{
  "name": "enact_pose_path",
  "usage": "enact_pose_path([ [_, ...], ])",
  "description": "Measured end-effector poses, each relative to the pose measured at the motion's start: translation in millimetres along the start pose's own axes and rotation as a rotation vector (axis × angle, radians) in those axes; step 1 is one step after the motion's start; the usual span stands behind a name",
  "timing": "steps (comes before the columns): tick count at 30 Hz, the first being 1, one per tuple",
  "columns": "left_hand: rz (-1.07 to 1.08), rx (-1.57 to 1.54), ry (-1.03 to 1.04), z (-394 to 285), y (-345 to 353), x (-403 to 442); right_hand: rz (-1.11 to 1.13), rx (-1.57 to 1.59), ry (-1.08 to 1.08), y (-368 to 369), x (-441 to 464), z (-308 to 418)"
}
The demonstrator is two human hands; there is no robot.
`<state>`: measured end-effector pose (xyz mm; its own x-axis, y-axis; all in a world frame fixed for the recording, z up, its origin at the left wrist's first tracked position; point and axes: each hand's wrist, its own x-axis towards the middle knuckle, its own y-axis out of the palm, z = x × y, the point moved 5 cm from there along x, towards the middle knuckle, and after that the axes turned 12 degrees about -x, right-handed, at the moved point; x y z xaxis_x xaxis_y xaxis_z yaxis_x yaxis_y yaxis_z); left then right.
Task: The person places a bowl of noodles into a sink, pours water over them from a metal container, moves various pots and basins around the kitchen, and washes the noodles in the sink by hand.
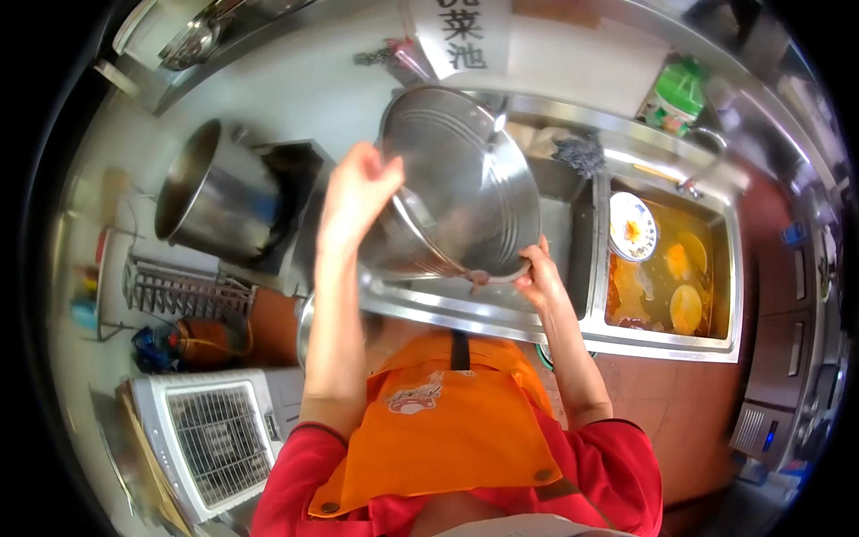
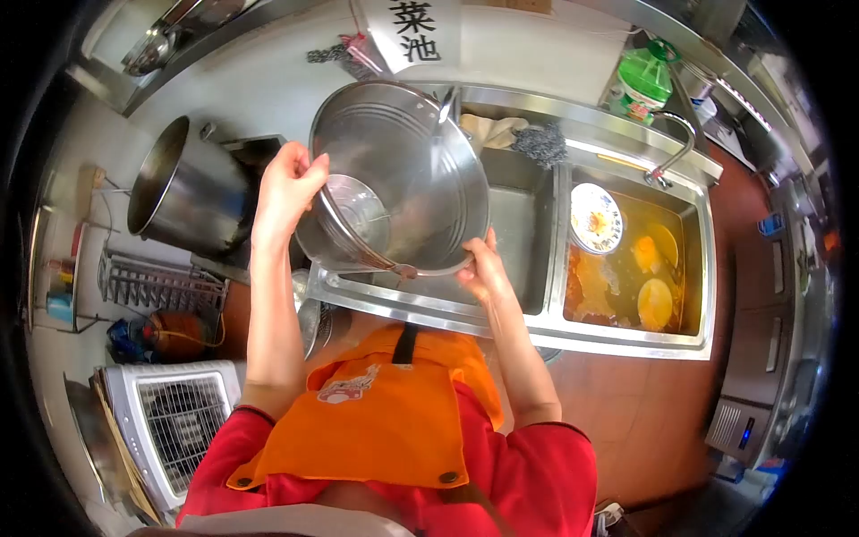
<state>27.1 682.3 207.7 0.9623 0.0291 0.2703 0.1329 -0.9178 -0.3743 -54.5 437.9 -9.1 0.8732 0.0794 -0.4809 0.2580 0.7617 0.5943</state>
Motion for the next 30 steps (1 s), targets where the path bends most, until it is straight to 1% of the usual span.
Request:
enact_pose_path([
  [1,0.027,-0.045,-0.07,8.1,1.6,1.1,-0.012,0.0,-0.029,-5.5,-3.0,7.6],
  [2,0.051,-0.087,-0.142,14.7,2.2,0.5,0.034,-0.02,-0.083,-10.5,-4.2,15.9],
  [3,0.071,-0.128,-0.216,22.1,2.4,-0.4,0.032,-0.051,-0.102,-12.3,-9.9,25.6],
  [4,0.077,-0.233,-0.201,33.4,4.5,-0.8,0.046,-0.067,-0.135,-13.8,-14.3,33.9],
  [7,0.084,-0.436,-0.299,62.9,10.5,-7.5,0.029,-0.139,-0.211,-13.8,-29.1,55.8],
  [8,0.1,-0.4,-0.332,79.2,7.5,-8.8,0.007,-0.178,-0.232,-10.9,-34.2,62.4],
  [11,0.016,-0.39,-0.41,86.2,-4.3,-23.1,-0.077,-0.287,-0.269,-15.9,-39.8,67.2],
  [12,-0.055,-0.396,-0.467,94.6,-10.3,-30.3,-0.154,-0.34,-0.315,-27.1,-35.0,57.9],
  [13,-0.066,-0.348,-0.488,90.1,-10.7,-32.1,-0.172,-0.437,-0.35,-26.3,-40.4,62.6],
  [14,-0.039,-0.426,-0.513,84.7,-12.8,-34.5,-0.181,-0.42,-0.3,-15.7,-46.3,66.0],
  [15,-0.046,-0.467,-0.492,89.2,-13.8,-34.1,-0.179,-0.486,-0.271,-5.7,-54.1,73.6],
  [16,-0.027,-0.551,-0.436,87.1,-12.6,-31.2,-0.163,-0.401,-0.351,-2.5,-54.4,74.0],
  [17,0.014,-0.581,-0.412,82.1,-15.8,-30.4,-0.119,-0.435,-0.349,-0.1,-52.2,72.5],
  [19,0.088,-0.612,-0.335,83.2,-20.1,-27.8,-0.155,-0.464,-0.367,14.1,-63.5,82.2],
  [21,0.099,-0.649,-0.315,75.9,-21.6,-21.7,-0.115,-0.446,-0.428,18.9,-57.2,85.8],
  [24,0.098,-0.692,-0.334,74.5,-19.5,-22.1,-0.106,-0.408,-0.461,22.3,-62.5,90.9],
  [26,0.118,-0.726,-0.374,82.2,-19.6,-19.0,-0.142,-0.391,-0.475,26.0,-71.2,94.3],
  [27,0.13,-0.735,-0.369,84.3,-18.3,-18.0,-0.149,-0.377,-0.495,29.1,-77.5,97.0],
  [28,0.137,-0.743,-0.365,86.7,-16.8,-17.5,-0.11,-0.385,-0.533,27.9,-78.4,97.2],
  [30,0.148,-0.749,-0.358,90.4,-15.1,-18.0,-0.122,-0.406,-0.528,29.1,-87.1,99.2],
])
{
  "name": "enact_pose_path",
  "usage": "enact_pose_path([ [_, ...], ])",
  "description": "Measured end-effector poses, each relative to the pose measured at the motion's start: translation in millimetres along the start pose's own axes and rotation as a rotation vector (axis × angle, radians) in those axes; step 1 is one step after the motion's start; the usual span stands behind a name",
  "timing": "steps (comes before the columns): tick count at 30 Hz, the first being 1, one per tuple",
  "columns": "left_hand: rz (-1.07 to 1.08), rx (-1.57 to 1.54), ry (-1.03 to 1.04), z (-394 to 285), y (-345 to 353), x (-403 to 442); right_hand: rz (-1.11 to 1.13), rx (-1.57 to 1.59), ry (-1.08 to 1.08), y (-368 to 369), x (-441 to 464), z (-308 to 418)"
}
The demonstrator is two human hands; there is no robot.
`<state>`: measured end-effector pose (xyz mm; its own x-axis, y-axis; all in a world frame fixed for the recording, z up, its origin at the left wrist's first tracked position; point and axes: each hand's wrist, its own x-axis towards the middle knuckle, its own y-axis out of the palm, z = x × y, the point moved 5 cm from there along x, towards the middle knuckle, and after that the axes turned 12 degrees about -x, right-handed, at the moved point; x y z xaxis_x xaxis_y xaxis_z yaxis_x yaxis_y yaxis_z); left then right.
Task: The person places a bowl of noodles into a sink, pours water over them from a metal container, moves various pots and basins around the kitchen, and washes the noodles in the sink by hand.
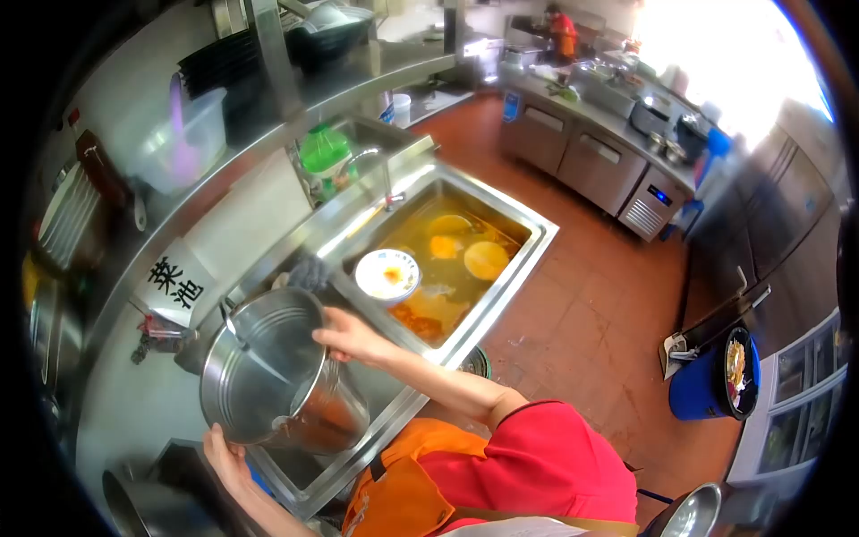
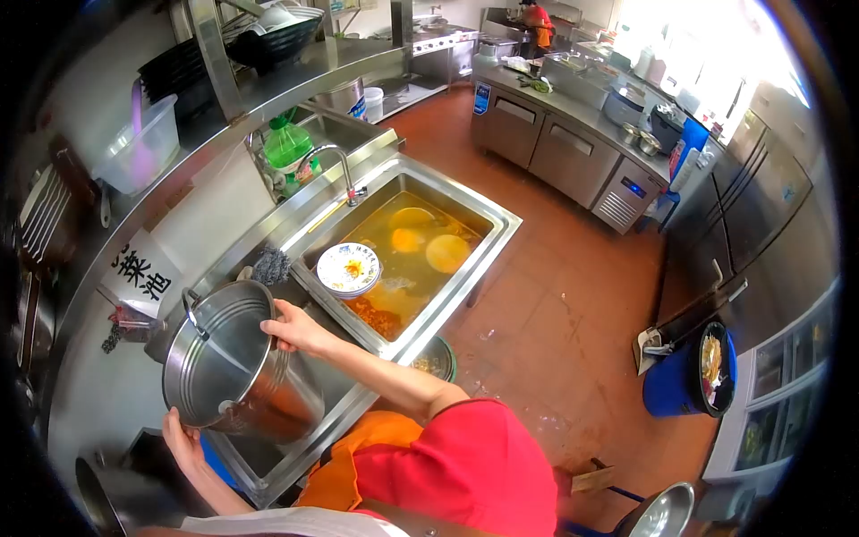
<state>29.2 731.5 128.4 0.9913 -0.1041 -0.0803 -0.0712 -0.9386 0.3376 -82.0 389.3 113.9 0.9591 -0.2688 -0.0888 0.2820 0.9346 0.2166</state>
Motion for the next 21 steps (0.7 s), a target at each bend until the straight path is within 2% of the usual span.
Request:
enact_pose_path([
  [11,-0.003,0.031,0.017,-6.9,-3.7,-12.4,-0.034,-0.052,-0.006,6.2,-0.2,-9.2],
  [21,-0.069,0.173,0.14,-55.3,-16.6,-25.7,0.112,0.134,0.014,42.5,-3.1,-31.9],
])
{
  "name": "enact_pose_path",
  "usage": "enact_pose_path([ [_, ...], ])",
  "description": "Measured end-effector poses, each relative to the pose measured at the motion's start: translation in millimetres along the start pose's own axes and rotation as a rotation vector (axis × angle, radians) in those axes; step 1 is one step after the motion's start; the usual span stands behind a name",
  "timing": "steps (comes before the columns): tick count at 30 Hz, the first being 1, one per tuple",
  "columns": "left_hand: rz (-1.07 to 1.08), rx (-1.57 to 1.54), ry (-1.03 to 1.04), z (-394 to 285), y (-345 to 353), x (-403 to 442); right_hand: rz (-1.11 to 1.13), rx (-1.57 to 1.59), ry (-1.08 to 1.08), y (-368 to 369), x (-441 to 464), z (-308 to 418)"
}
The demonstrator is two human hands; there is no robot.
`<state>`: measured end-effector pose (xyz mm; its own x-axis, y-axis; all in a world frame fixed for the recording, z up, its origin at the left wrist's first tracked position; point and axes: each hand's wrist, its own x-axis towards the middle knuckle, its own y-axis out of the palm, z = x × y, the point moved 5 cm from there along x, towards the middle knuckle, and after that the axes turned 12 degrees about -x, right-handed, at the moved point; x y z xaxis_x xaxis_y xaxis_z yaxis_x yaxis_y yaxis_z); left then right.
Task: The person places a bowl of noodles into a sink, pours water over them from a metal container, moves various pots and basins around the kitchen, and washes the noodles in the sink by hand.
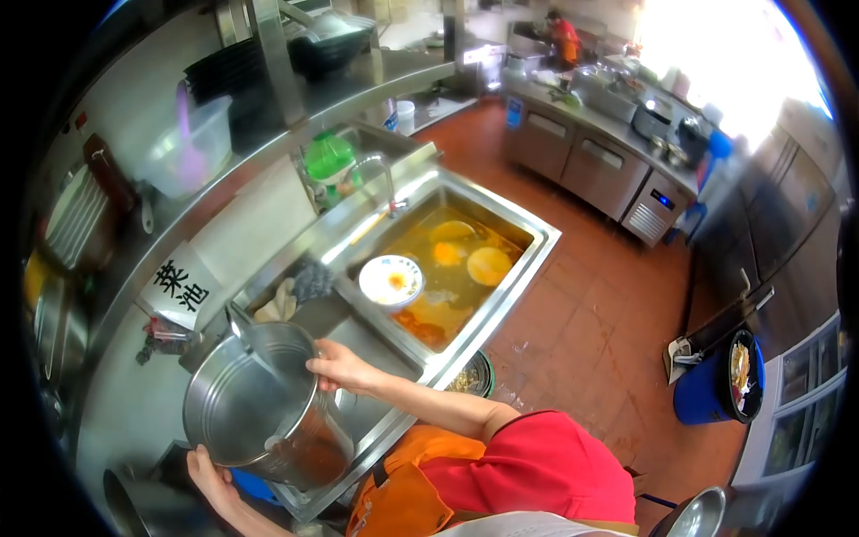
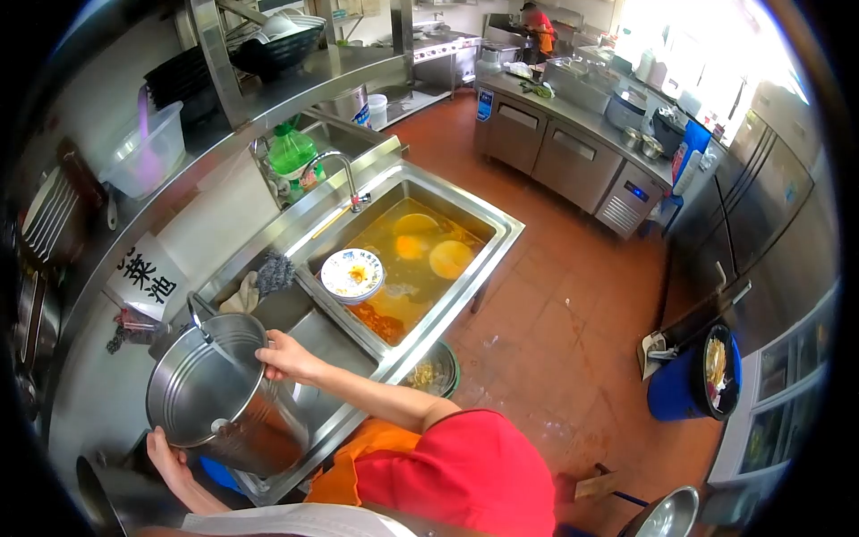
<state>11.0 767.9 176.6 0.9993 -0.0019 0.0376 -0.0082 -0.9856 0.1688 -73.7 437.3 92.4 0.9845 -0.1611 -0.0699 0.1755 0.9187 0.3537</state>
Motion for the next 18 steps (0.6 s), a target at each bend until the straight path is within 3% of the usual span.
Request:
enact_pose_path([
  [5,-0.156,0.095,0.027,-21.6,-12.5,-16.1,-0.042,0.094,0.128,13.9,-9.5,-29.8],
  [6,-0.314,0.129,0.007,-29.1,-9.6,-24.9,-0.036,0.108,0.152,16.6,-5.1,-43.5],
  [10,-0.355,0.241,0.004,-33.6,-12.3,-32.0,-0.032,0.112,0.331,22.5,3.2,-57.4],
  [14,-0.312,0.269,0.011,-34.4,-23.5,-33.1,-0.049,0.108,0.36,35.6,17.7,-81.2],
  [18,-0.386,0.377,0.081,-50.5,-38.4,-47.7,0.212,0.153,0.367,68.0,37.9,-84.3],
])
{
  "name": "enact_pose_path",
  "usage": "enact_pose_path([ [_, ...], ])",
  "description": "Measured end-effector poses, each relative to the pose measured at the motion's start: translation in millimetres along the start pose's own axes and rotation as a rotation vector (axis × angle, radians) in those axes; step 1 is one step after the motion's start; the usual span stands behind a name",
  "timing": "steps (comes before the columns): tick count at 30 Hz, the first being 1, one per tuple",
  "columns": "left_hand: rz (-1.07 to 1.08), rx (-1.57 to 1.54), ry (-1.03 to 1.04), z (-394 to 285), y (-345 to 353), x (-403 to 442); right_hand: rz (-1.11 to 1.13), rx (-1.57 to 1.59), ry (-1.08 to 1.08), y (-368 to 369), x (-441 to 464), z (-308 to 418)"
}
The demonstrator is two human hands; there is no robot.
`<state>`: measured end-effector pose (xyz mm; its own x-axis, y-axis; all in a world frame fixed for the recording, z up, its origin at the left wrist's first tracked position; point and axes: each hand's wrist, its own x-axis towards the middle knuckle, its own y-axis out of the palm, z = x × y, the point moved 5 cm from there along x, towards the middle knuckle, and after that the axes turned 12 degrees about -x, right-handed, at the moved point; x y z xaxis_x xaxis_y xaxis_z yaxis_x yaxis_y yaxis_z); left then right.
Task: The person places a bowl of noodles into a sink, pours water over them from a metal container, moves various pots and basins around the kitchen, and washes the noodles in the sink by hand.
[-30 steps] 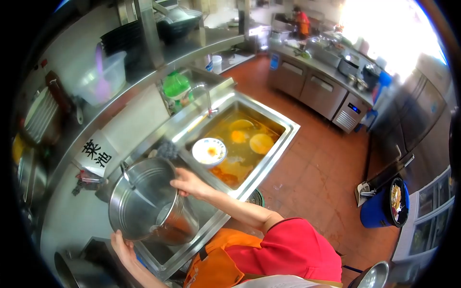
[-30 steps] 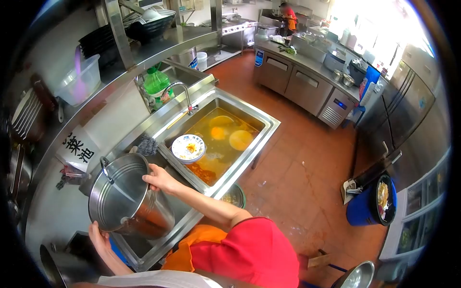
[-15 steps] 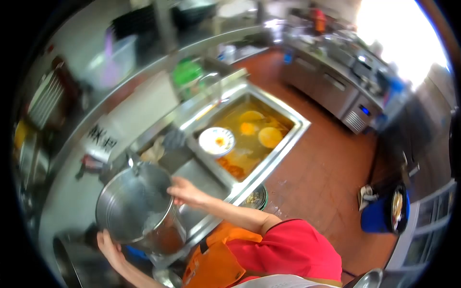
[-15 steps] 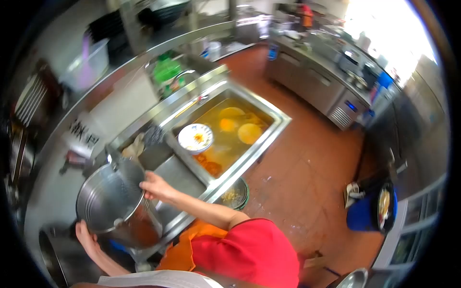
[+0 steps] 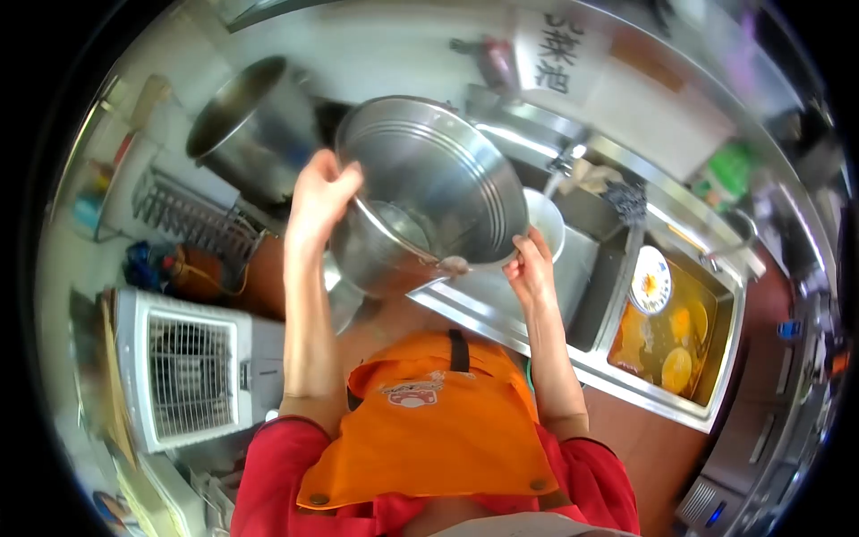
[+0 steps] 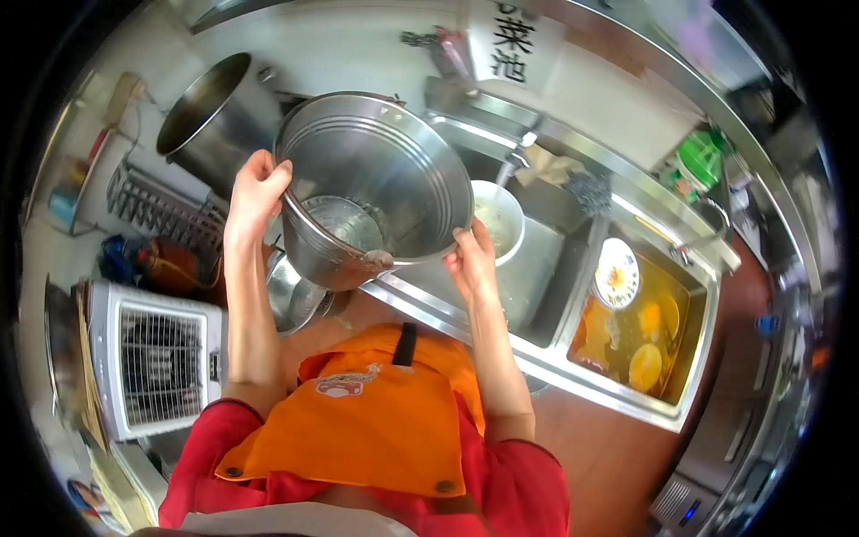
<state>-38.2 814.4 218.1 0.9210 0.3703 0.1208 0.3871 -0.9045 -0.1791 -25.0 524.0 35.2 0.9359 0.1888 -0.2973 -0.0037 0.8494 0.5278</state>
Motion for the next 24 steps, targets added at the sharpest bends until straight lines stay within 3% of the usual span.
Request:
enact_pose_path([
  [6,-0.146,-0.068,-0.035,43.2,-106.8,-39.6,0.133,-0.297,-0.034,74.7,6.8,-41.1],
  [13,-0.457,-0.609,-0.147,130.9,-231.0,-190.9,0.462,-0.57,-0.127,188.8,-21.6,-67.9],
  [15,-0.519,-0.716,-0.189,160.1,-243.1,-229.9,0.553,-0.74,-0.106,207.1,-33.8,-78.6],
  [19,-0.65,-0.69,-0.221,158.1,-213.2,-228.0,0.406,-0.581,-0.249,197.0,-47.0,-65.5],
  [22,-0.432,-0.669,-0.181,146.5,-197.0,-186.9,0.303,-0.57,-0.258,177.4,-38.6,-36.6],
  [24,-0.425,-0.565,-0.16,114.7,-193.5,-165.0,0.294,-0.584,-0.258,165.6,-22.6,-33.7],
])
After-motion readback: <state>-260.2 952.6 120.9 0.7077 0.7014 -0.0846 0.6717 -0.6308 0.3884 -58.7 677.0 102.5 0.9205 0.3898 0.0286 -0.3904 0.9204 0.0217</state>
